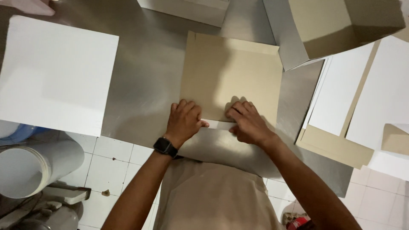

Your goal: Assembling a cardboard box by folding pre-cut cardboard sheets on a stainless steel table

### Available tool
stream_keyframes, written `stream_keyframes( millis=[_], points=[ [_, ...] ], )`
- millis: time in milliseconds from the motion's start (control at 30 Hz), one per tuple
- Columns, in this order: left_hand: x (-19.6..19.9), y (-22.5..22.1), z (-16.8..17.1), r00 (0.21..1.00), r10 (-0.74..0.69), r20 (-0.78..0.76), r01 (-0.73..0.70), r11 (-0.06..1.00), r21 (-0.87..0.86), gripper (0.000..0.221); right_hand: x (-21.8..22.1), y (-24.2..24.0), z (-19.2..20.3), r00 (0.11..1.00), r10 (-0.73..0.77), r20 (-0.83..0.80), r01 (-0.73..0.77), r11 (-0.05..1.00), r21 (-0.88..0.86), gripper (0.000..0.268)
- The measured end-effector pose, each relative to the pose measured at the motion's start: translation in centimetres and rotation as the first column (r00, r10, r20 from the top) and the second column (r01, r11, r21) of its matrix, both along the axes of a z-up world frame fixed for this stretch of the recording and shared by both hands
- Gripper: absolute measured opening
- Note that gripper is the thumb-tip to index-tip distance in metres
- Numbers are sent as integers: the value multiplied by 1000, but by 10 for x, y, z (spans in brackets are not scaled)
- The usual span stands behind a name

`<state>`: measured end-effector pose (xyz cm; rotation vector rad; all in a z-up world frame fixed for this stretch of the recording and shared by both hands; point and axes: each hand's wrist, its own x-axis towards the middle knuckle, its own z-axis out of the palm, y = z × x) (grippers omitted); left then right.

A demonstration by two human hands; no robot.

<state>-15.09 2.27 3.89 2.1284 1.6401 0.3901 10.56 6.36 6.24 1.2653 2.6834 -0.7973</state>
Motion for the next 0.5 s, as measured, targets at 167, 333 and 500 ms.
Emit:
stream_keyframes(
  millis=[167,333,500],
  points=[
    [-1,1,2,1000,-3,-10,3,1000,-9,34,-21,-2,-12,1000,31,5,-31,999,45,48],
    [-1,1,-3,997,-21,-69,23,999,22,24,-53,-2,-27,996,77,34,-81,988,135,62],
    [-3,3,-4,998,-38,-54,38,999,9,26,-66,-3,-26,1000,6,-7,-5,985,171,53]
  ],
)
